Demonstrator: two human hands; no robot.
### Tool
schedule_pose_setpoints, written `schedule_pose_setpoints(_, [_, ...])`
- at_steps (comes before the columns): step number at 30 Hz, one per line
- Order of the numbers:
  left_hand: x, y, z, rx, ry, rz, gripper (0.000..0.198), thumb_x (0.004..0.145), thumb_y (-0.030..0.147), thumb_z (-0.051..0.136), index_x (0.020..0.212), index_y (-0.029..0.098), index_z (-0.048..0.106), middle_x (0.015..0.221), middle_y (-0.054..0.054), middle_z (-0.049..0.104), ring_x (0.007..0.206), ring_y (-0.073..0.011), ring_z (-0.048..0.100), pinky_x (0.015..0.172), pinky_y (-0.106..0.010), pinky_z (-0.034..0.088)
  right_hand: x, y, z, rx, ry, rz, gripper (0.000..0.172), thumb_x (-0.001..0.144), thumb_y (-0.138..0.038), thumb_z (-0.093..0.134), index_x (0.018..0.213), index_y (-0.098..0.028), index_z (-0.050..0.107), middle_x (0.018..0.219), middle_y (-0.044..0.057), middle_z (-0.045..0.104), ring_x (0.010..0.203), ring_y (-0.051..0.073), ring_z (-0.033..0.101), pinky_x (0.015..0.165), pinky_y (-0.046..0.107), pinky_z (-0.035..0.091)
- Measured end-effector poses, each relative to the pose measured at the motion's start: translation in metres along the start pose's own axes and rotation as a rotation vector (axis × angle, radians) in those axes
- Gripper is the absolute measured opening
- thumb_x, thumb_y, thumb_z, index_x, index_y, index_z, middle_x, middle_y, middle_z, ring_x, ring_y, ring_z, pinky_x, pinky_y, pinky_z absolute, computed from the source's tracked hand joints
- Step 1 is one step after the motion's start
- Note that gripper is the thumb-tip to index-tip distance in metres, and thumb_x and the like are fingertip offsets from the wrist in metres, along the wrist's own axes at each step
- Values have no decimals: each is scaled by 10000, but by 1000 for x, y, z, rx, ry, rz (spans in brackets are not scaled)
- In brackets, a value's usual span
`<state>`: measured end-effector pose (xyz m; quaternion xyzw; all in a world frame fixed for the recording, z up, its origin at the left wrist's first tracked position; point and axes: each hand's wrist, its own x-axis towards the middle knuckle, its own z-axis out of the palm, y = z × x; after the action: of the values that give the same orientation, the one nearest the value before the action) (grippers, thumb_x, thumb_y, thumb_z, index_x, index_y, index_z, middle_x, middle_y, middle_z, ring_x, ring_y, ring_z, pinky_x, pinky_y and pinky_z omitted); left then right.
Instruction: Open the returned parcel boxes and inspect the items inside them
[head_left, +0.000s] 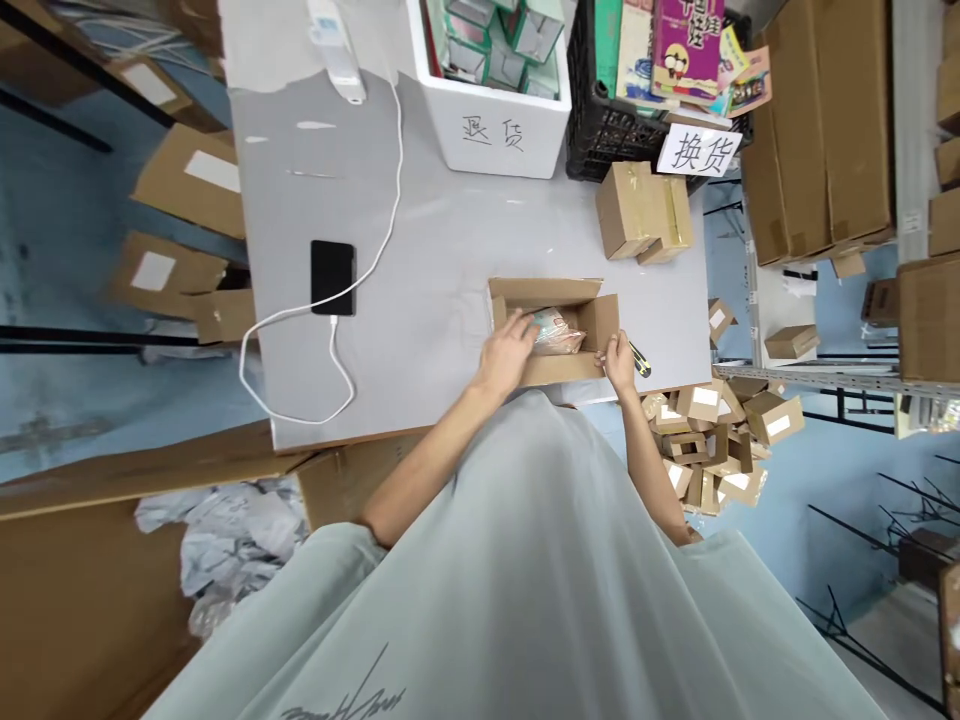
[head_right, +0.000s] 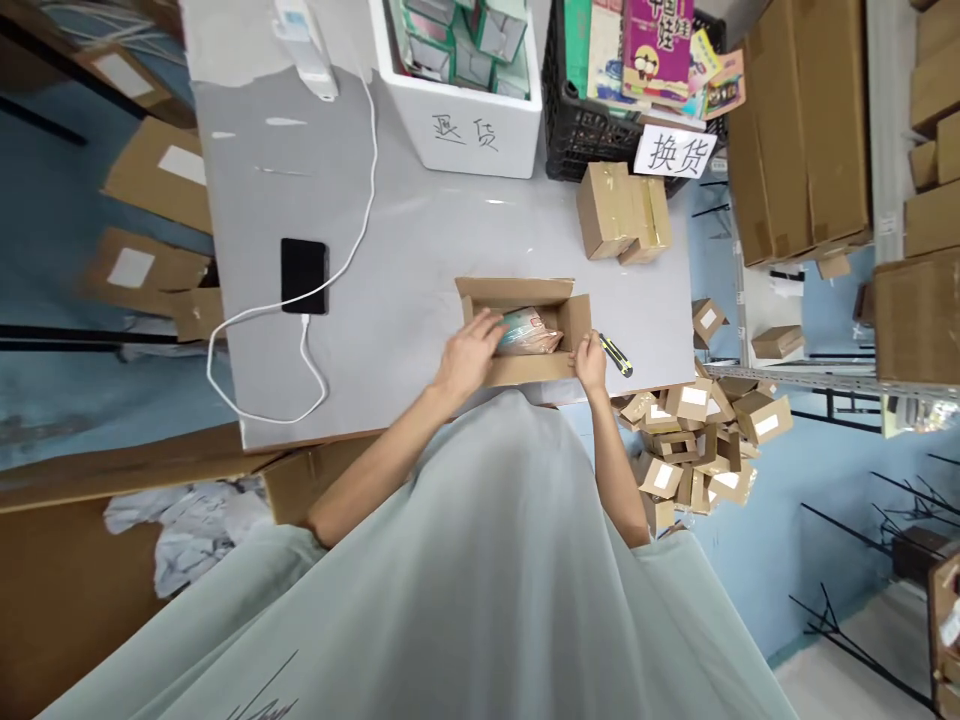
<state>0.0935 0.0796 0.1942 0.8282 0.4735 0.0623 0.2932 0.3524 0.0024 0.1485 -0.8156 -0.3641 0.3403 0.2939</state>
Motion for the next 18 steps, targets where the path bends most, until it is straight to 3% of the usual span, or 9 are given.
schedule_pose_setpoints(3, [5, 41, 8, 132, -185, -42, 607, 1038, 6, 399, 1586, 82, 651, 1567, -284, 685, 1522, -390, 647, 1207, -513, 600, 0, 8, 2, 321, 57, 174, 167, 1187, -394, 382, 1126, -272, 478, 937, -11, 637, 667, 178, 771, 703, 342, 691])
schedule_pose_setpoints(5, [12, 59, 12, 158, -220, -80, 614, 1054, 36, 408, 1643, 16, 579, 1531, -340, 676, 1426, -431, 693, 1178, -548, 594, 4, 9, 6, 399, 97, 239, 200, 1181, -445, 472, 1069, -279, 472, 869, -52, 601, 599, 149, 742, 670, 312, 682])
schedule_pose_setpoints(7, [19, 66, 17, 135, -219, -109, 615, 1085, 121, 452, 1682, -10, 528, 1544, -374, 652, 1415, -484, 684, 1249, -654, 512, 10, 8, 10, 407, 137, 266, 280, 1167, -514, 538, 1024, -283, 475, 800, -72, 587, 588, 152, 743, 640, 295, 675])
schedule_pose_setpoints(10, [25, 51, 22, 97, -192, -175, 625, 1094, 291, 558, 1656, 17, 566, 1586, -401, 621, 1533, -602, 553, 1310, -871, 290, 18, 7, 12, 385, 169, 246, 327, 1146, -570, 579, 1023, -277, 504, 750, -63, 611, 615, 186, 773, 629, 313, 684])
schedule_pose_setpoints(12, [25, 28, 24, 69, -166, -234, 608, 1083, 367, 599, 1606, 56, 613, 1584, -397, 629, 1575, -629, 493, 1288, -935, 228, 19, 9, 13, 383, 165, 239, 331, 1135, -583, 595, 1051, -269, 527, 735, -59, 618, 619, 208, 781, 636, 340, 693])
schedule_pose_setpoints(15, [23, -5, 23, 24, -104, -279, 517, 1098, 415, 581, 1511, 114, 663, 1498, -345, 707, 1466, -565, 617, 1308, -909, 231, 19, 12, 11, 405, 123, 248, 307, 1143, -565, 572, 1047, -279, 516, 724, -68, 601, 632, 221, 786, 660, 360, 700])
schedule_pose_setpoints(18, [26, -10, 24, 34, -45, -238, 472, 1119, 448, 555, 1464, 148, 676, 1408, -279, 771, 1397, -489, 682, 1390, -832, 121, 22, 17, 7, 451, 48, 243, 277, 1160, -515, 546, 1008, -294, 475, 749, -69, 595, 668, 218, 800, 698, 357, 703])
